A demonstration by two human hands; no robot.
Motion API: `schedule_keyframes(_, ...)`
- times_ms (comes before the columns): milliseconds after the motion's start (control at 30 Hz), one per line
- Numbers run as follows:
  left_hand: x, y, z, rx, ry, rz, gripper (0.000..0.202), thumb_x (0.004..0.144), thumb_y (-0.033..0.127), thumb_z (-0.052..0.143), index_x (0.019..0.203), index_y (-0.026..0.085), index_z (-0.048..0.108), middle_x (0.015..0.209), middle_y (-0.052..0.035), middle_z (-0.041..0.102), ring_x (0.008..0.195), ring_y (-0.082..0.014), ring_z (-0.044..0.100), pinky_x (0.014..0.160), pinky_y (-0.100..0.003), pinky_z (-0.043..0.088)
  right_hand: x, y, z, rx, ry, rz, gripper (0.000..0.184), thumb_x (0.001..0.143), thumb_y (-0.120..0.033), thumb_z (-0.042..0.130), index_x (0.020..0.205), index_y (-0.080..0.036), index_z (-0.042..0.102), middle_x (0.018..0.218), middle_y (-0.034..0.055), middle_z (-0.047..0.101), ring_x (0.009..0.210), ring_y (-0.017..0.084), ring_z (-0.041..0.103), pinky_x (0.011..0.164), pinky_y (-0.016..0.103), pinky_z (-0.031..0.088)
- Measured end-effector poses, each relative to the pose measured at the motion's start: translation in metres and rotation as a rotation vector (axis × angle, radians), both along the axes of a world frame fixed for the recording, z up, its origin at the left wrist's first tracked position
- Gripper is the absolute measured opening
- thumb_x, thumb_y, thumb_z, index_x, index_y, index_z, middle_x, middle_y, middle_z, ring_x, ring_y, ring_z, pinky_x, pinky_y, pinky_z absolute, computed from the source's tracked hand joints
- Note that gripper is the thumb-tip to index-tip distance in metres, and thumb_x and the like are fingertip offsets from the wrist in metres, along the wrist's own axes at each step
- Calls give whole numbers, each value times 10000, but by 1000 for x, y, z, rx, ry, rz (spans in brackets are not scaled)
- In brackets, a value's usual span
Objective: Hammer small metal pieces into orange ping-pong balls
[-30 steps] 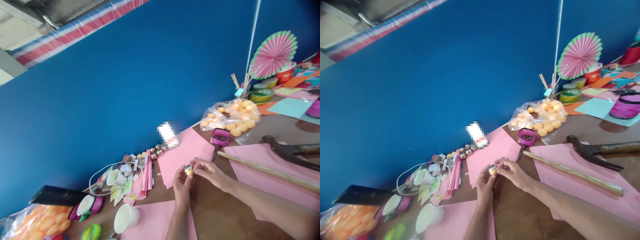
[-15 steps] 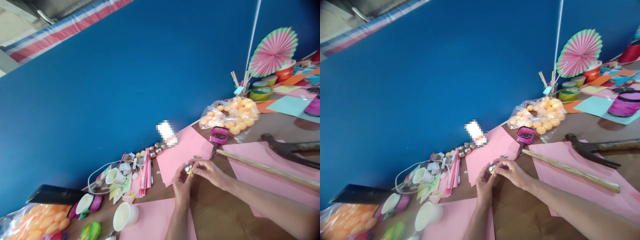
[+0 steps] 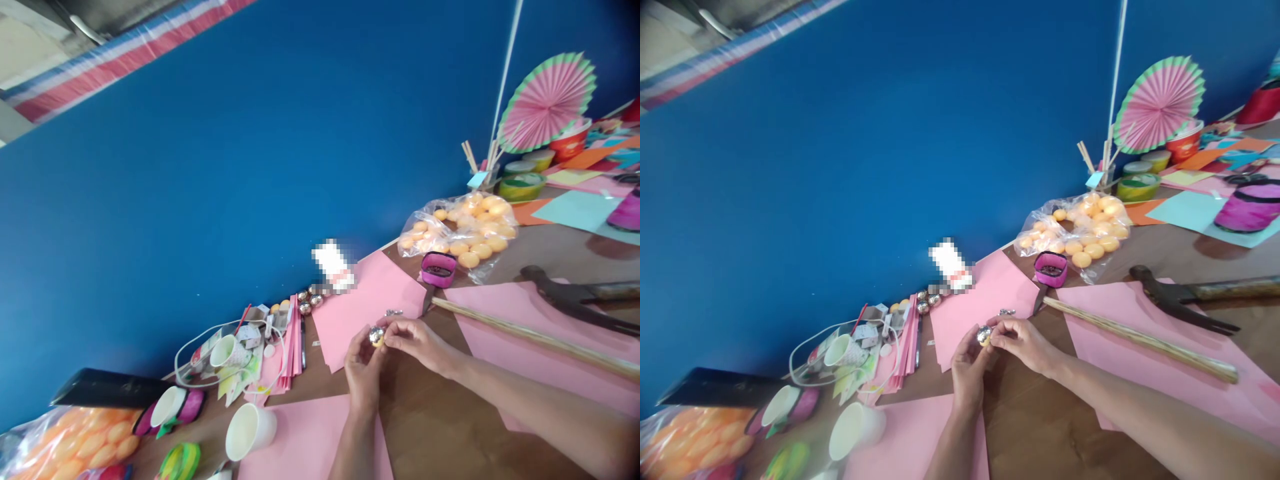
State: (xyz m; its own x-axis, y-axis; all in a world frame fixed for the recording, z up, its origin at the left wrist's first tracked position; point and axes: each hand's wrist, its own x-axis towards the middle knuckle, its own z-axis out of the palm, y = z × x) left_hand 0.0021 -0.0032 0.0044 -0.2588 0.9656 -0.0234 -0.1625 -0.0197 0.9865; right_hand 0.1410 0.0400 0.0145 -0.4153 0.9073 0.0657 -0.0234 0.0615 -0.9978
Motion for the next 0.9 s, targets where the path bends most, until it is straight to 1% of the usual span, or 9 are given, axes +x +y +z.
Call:
schedule_keyframes(167, -1, 0, -1, -9, -1, 11, 423, 623, 218, 690, 1032, 179, 589, 1042, -69, 621, 988, -205, 561, 888, -350, 416, -1, 0, -2, 4, -2, -13, 221, 733, -373, 589, 679, -163, 633, 1040, 74, 594, 1022, 234, 513, 911, 353, 337)
schedule_keyframes(300, -2, 1, -3, -10, -24, -15, 430, 638, 211, 680, 1052, 176, 570, 1055, -77, 610, 986, -208, 562, 883, -367, 420, -1, 0, -2, 8, -10, -14, 236, 728, -388, 589, 681, -162, 640, 1032, 77, 596, 1021, 239, 512, 910, 360, 338)
schedule_keyframes(533, -3, 1, -7, -2, -42, -34, 429, 651, 198, 670, 1064, 176, 554, 1087, -85, 595, 1000, -211, 555, 883, -368, 419, 0, 1, -3, 0, -14, 2, 207, 735, -360, 590, 683, -165, 632, 1052, 75, 588, 1014, 224, 515, 904, 344, 346)
schedule_keyframes(733, -3, 0, -7, -5, -41, -38, 434, 649, 208, 673, 1067, 186, 556, 1087, -85, 600, 1008, -220, 553, 880, -371, 418, 0, 0, -2, 3, -28, 1, 193, 743, -343, 582, 683, -166, 629, 1061, 69, 584, 1021, 222, 512, 899, 338, 349)
schedule_keyframes(900, -3, 0, -6, -31, -51, -35, 480, 643, 221, 678, 1101, 183, 539, 1079, -95, 603, 1012, -230, 550, 864, -374, 427, 0, 0, 0, 12, -30, 4, 199, 750, -342, 572, 683, -164, 628, 1043, 72, 592, 1025, 225, 510, 899, 343, 345)
